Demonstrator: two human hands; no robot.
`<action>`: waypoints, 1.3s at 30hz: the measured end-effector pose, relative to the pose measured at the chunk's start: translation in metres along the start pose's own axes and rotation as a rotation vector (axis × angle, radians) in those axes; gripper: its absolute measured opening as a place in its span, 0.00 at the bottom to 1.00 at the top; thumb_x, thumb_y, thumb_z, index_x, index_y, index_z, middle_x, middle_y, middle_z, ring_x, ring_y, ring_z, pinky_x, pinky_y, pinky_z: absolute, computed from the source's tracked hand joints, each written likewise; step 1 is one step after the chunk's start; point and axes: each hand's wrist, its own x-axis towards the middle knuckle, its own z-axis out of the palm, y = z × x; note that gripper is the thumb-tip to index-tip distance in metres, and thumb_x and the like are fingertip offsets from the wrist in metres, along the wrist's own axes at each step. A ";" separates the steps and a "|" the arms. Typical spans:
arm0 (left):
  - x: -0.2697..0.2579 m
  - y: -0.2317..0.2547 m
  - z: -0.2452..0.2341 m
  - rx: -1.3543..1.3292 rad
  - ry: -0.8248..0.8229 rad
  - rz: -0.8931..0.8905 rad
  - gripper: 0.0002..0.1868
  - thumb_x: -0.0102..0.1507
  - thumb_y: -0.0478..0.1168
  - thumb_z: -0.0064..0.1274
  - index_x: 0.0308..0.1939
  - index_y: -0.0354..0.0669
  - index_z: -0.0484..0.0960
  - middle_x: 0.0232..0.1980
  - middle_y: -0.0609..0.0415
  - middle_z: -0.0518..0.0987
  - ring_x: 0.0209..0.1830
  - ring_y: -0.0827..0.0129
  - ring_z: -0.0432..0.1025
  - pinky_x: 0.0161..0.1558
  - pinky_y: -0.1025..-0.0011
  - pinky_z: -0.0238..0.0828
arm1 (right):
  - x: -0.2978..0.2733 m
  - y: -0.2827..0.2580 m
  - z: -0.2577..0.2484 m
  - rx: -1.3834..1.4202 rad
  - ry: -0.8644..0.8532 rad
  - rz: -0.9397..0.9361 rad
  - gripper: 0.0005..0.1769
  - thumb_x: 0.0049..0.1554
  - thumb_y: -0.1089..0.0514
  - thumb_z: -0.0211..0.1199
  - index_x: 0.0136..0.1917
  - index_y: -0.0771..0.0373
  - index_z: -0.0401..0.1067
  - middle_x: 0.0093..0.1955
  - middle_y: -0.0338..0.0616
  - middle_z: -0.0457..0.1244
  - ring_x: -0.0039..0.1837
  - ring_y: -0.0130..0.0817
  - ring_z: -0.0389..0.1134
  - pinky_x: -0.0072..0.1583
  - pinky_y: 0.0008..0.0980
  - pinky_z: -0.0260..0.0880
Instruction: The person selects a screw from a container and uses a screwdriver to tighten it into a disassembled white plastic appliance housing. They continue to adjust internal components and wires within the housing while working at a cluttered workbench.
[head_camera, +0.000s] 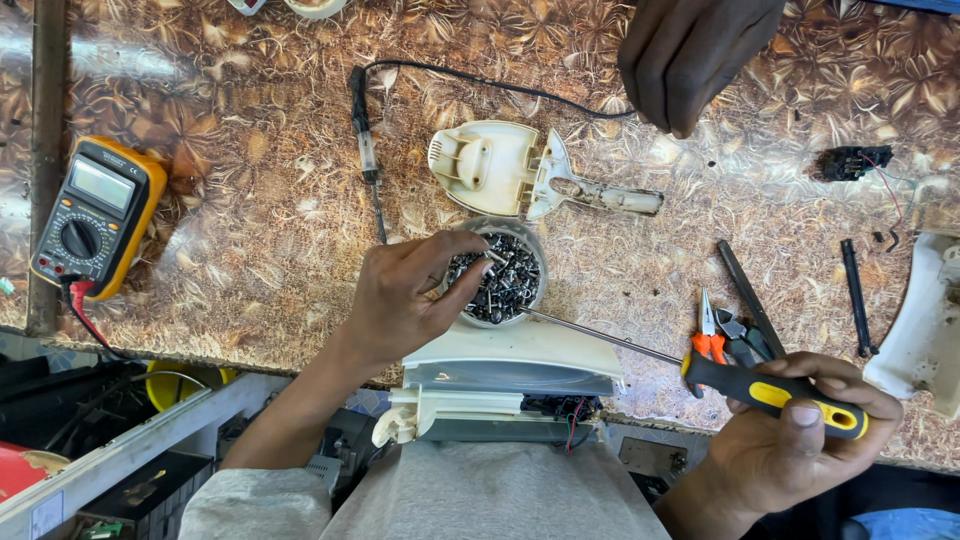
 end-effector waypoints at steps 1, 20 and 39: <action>0.000 0.000 0.000 0.000 0.001 -0.002 0.12 0.66 0.36 0.62 0.52 0.47 0.79 0.49 0.47 0.87 0.14 0.83 0.65 0.14 0.85 0.63 | 0.003 -0.001 0.002 -0.001 -0.002 0.001 0.20 0.61 0.48 0.65 0.56 0.54 0.57 0.48 0.49 0.56 0.48 0.37 0.61 0.58 0.30 0.65; -0.030 -0.005 -0.007 -0.224 -0.027 -0.258 0.07 0.71 0.39 0.51 0.51 0.42 0.74 0.19 0.64 0.57 0.17 0.78 0.49 0.25 0.75 0.45 | 0.032 -0.015 0.055 -0.106 -0.263 -0.187 0.25 0.62 0.43 0.62 0.55 0.59 0.52 0.43 0.56 0.54 0.43 0.44 0.62 0.48 0.33 0.66; -0.035 0.004 0.002 -0.004 -0.101 -0.054 0.08 0.68 0.36 0.58 0.49 0.44 0.77 0.46 0.49 0.87 0.16 0.77 0.72 0.20 0.76 0.72 | 0.036 -0.024 0.075 -0.162 -0.066 -0.394 0.24 0.70 0.43 0.53 0.58 0.66 0.51 0.50 0.61 0.48 0.47 0.47 0.52 0.45 0.40 0.56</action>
